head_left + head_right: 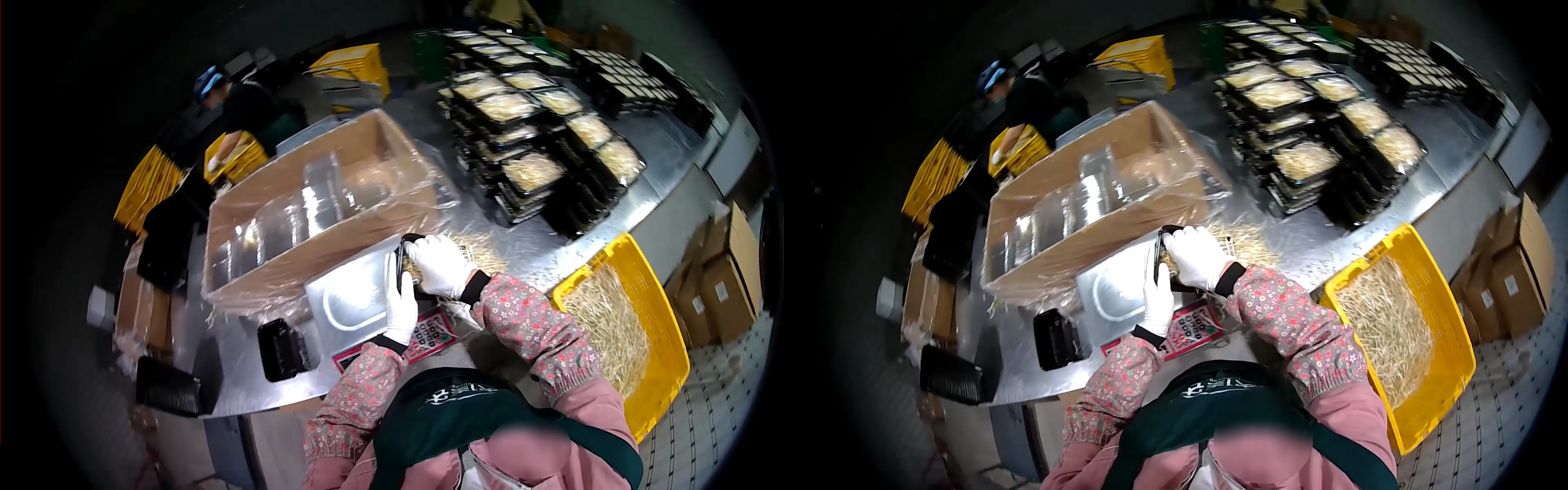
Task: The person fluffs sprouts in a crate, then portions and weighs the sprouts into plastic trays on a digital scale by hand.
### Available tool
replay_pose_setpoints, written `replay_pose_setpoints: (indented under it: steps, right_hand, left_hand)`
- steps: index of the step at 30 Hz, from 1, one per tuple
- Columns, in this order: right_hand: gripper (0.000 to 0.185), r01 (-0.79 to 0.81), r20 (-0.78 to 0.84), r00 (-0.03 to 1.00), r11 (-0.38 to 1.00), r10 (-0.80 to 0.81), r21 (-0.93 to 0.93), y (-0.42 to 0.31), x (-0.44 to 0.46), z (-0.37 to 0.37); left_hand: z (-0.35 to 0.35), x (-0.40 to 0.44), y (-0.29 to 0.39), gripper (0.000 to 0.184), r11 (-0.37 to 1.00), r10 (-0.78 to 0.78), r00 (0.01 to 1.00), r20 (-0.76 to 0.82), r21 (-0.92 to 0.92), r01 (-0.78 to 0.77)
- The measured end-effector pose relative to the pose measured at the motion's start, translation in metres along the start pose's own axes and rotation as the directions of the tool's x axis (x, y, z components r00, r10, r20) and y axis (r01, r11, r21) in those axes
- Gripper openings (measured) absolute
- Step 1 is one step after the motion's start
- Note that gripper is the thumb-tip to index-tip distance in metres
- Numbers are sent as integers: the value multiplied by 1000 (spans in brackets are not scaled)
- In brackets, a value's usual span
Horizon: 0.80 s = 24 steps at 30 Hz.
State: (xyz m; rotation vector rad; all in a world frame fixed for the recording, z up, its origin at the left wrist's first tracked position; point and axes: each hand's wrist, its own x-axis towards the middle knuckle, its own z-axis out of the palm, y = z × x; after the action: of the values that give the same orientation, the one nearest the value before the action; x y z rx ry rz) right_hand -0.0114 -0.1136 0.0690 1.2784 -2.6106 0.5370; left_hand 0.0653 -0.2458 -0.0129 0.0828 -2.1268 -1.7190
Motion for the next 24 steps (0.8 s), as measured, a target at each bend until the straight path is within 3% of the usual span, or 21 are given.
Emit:
replay_pose_setpoints:
  steps: [1, 2, 4, 5, 6, 8, 9, 10, 13, 15, 16, 18, 21, 23, 24]
  right_hand:
    - [55, 67, 21, 998, 998, -67, 6, -10, 13, 14]
    - [47, 116, 35, 993, 993, -115, -10, -16, 25, 36]
    - [48, 209, 94, 973, 977, -213, 53, -23, 39, 60]
    - [50, 233, 149, 960, 971, -238, 50, -27, 47, 71]
    - [48, 247, 198, 950, 969, -241, -9, -35, 50, 75]
    - [50, 252, 139, 959, 968, -248, -13, -45, 48, 97]
    - [57, 223, 199, 955, 975, -221, 10, -49, 49, 94]
    - [64, 264, 77, 962, 964, -262, -23, -45, 49, 111]
    - [73, 232, 133, 960, 964, -248, 129, -33, 52, 113]
    - [90, 127, 221, 937, 852, -271, 508, -18, 57, 103]
    - [101, 65, 297, 916, 831, -269, 553, -8, 55, 97]
    - [98, 41, 271, 916, 742, -295, 669, 10, 50, 74]
    - [98, -28, 268, 941, 743, -205, 668, 45, 46, 30]
    - [102, -47, 254, 953, 752, -163, 658, 51, 44, 16]
    - [107, 13, 225, 964, 869, -143, 494, 49, 40, 16]
  left_hand:
    - [-15, -4, -15, 52, 999, -27, 999, -24, -27, 26]
    - [-41, -7, -28, 55, 965, -224, 973, 50, -126, 229]
    - [-75, -7, -35, 58, 955, -214, 969, 128, 237, 180]
    - [-84, -11, -37, 63, 916, -243, 970, 19, 333, 223]
    - [-95, -8, -39, 68, 874, -53, 999, -12, 484, 52]
    - [-105, 0, -18, 71, 692, 158, 985, 72, 703, -162]
    - [-105, 3, -14, 68, 722, -3, 988, 152, 684, -104]
    - [-108, 5, -26, 57, 561, 182, 952, 245, 770, -305]
    - [-102, 4, -23, 55, 582, 97, 976, 197, 784, -216]
    - [-99, 6, -16, 56, 622, 41, 987, 153, 770, -145]
    - [-98, 6, -16, 56, 621, 37, 988, 152, 771, -142]
    - [-99, 4, -19, 54, 544, 52, 984, 170, 821, -170]
    - [-104, 3, -7, 54, 664, 18, 990, 138, 739, -115]
    - [-110, 6, -10, 58, 604, 70, 995, 74, 790, -101]
    - [-108, 8, -5, 58, 602, 68, 995, 77, 792, -102]
